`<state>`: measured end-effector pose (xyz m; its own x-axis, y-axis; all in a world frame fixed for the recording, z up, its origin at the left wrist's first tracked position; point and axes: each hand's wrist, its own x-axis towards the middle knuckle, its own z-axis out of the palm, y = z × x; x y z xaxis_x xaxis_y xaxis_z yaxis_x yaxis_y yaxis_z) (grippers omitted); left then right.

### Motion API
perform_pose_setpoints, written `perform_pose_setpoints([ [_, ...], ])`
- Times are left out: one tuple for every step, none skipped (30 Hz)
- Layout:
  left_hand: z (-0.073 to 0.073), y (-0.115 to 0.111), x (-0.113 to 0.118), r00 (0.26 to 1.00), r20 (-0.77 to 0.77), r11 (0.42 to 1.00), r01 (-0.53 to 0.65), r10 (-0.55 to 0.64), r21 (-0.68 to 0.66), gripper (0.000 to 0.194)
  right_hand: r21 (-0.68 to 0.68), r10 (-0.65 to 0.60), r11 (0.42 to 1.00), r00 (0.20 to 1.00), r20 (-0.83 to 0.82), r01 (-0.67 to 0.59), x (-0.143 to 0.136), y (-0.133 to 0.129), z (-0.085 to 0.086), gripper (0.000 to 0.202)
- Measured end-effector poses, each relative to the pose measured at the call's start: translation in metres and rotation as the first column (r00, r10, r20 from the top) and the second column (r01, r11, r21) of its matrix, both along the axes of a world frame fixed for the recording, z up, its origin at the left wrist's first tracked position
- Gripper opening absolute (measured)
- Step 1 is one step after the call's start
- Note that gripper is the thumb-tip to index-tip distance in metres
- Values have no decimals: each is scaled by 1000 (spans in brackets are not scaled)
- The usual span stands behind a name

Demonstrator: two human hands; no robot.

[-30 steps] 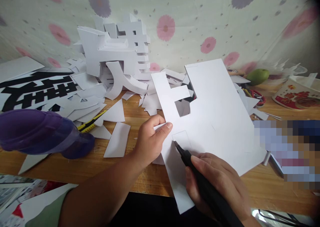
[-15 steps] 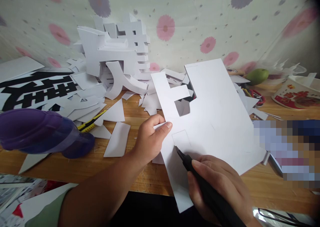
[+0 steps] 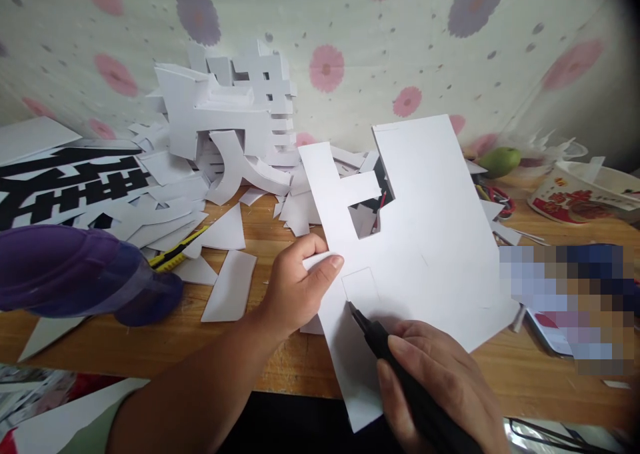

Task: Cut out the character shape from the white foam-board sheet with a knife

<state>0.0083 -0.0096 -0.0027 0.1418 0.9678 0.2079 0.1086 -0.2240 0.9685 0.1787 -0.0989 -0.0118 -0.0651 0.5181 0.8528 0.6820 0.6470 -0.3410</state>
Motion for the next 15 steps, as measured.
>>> perform_pose_setpoints([
  [1, 0, 0, 1000, -4, 1000, 9, -9, 15, 20, 11, 12, 1000, 1000, 27, -12, 1, 0, 2, 25],
  [2, 0, 0, 1000, -6, 999, 17, -17, 27, 18, 31, 29, 999, 998, 61, -31, 1, 1, 4, 26],
  [4, 0, -1, 1000, -6, 999, 25, -25, 37, 16, 42, 44, 998, 995, 91, -48, 2, 1, 5, 28],
  [5, 0, -1, 999, -5, 998, 39, -39, 46, 13, 38, 53, 998, 993, 104, -57, 2, 2, 6, 28],
  [7, 0, -1, 998, 0, 997, 62, -62, 53, 10, 38, 61, 997, 992, 110, -65, 2, 3, 6, 29],
  [8, 1, -1, 996, 6, 995, 88, -88, 56, 10, 40, 59, 997, 992, 110, -64, 2, 3, 6, 28],
  [9, 1, -1, 993, 14, 992, 113, -113, 53, 12, 44, 44, 998, 994, 103, -49, 1, 4, 5, 27],
  [10, 2, -1, 991, 21, 990, 130, -131, 46, 13, 54, 21, 998, 996, 91, -26, 0, 4, 5, 25],
  [10, 2, -1, 990, 23, 990, 136, -137, 35, 14, 64, -2, 998, 997, 77, -3, -1, 3, 4, 23],
  [11, 2, 0, 991, 21, 991, 129, -129, 26, 14, 75, -20, 997, 998, 59, 15, -2, 3, 4, 22],
  [11, 2, 0, 993, 15, 993, 114, -114, 18, 14, 78, -27, 997, 999, 45, 24, -3, 3, 4, 21],
  [12, 2, 0, 995, 7, 995, 100, -100, 13, 14, 76, -21, 997, 999, 39, 18, -3, 3, 4, 21],
  [13, 2, 1, 996, 1, 996, 90, -90, 12, 14, 72, -3, 997, 999, 41, 0, -2, 2, 4, 21],
  [14, 1, 1, 997, -6, 996, 83, -83, 14, 14, 59, 19, 998, 999, 48, -22, -2, 2, 5, 23],
  [15, 0, 2, 997, -13, 997, 79, -79, 22, 14, 42, 41, 998, 998, 56, -43, -1, 3, 5, 25],
])
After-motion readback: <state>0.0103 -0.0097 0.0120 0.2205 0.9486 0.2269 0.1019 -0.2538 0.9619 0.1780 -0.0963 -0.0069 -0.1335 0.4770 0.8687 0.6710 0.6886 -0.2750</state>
